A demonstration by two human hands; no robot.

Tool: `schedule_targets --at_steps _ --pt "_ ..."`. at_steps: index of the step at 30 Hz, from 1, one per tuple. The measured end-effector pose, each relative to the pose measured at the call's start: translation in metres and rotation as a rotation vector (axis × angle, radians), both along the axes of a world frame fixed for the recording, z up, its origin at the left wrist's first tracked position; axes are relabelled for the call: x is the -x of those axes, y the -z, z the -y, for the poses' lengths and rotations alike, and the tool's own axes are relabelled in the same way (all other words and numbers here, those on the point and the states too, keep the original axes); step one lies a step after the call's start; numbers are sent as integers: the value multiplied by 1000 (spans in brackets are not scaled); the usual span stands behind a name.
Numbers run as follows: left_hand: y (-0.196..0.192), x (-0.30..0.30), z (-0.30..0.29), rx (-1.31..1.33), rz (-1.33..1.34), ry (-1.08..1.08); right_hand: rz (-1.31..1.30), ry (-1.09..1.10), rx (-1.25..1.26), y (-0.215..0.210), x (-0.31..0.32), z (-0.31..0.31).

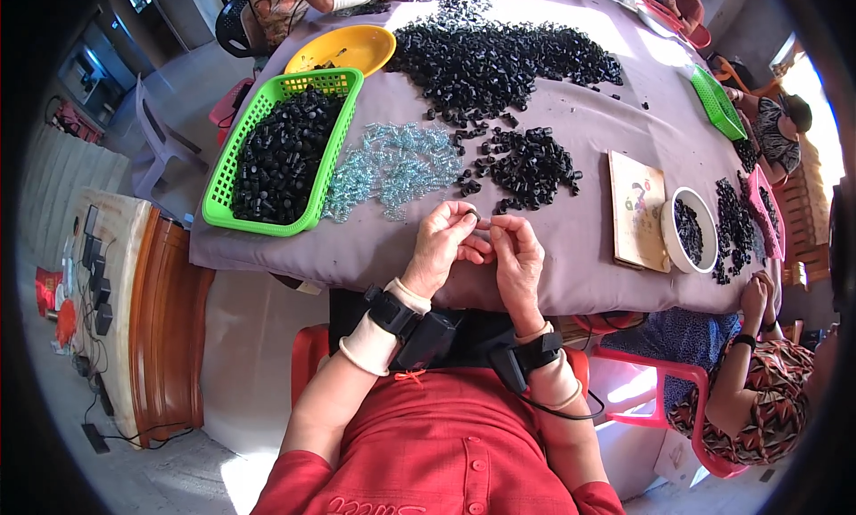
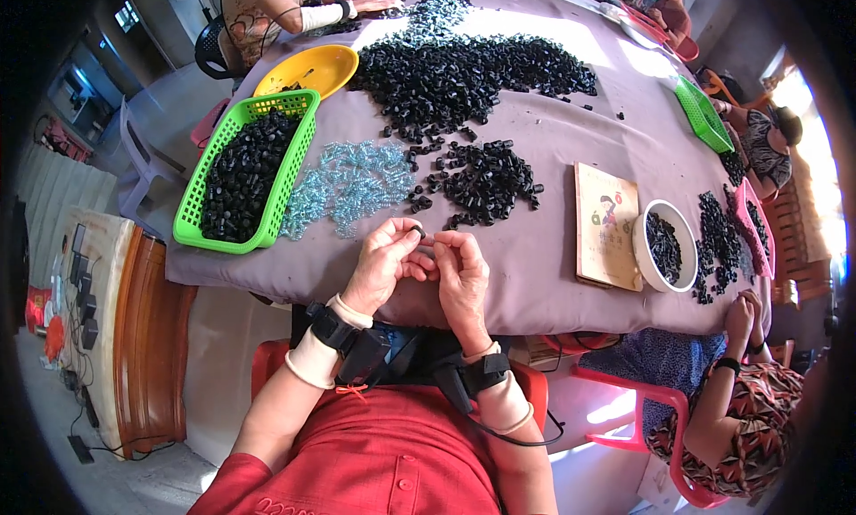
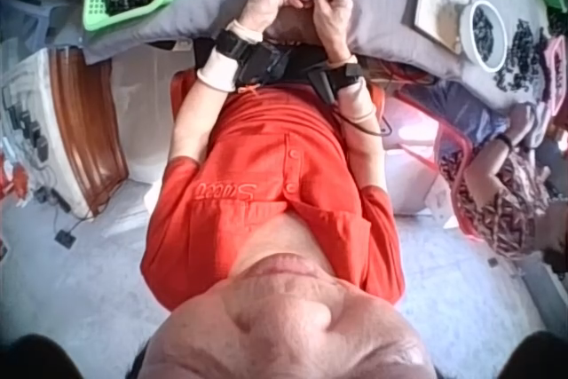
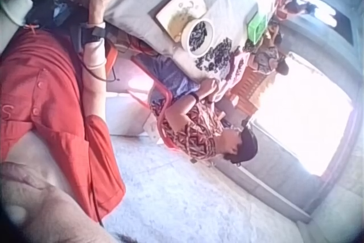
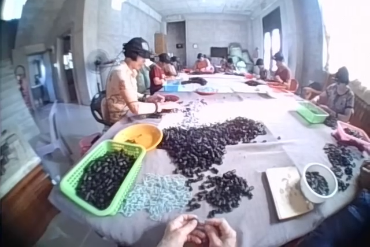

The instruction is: Sorting small black shoe or apparel components by inspection.

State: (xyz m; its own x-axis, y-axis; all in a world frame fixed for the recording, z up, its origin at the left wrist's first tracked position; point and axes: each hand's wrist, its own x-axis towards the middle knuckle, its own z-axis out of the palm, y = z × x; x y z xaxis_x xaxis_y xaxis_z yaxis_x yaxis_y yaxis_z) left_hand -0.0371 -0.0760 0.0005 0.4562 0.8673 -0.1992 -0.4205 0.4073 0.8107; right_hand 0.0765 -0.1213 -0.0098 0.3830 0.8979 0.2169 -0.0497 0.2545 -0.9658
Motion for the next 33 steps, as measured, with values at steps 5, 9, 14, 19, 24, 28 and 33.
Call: schedule_targets --at_steps 5,9,14,19,24,28,33 --pt "11 2 -4 -14 -26 13 35 -40 43 4 -2 0" --pt "13 2 -4 24 31 0 44 -40 52 4 -1 1" --pt "14 2 -4 27 59 -19 33 -26 56 2 4 2" --pt "17 4 -4 4 84 6 15 -21 79 2 5 1" --pt "17 7 -3 -17 46 21 -12 -68 102 1 2 0" --pt "14 9 -4 -16 28 34 19 -151 176 -3 -7 -6" --pt "14 10 -5 21 59 19 15 -215 161 -6 -5 -8"
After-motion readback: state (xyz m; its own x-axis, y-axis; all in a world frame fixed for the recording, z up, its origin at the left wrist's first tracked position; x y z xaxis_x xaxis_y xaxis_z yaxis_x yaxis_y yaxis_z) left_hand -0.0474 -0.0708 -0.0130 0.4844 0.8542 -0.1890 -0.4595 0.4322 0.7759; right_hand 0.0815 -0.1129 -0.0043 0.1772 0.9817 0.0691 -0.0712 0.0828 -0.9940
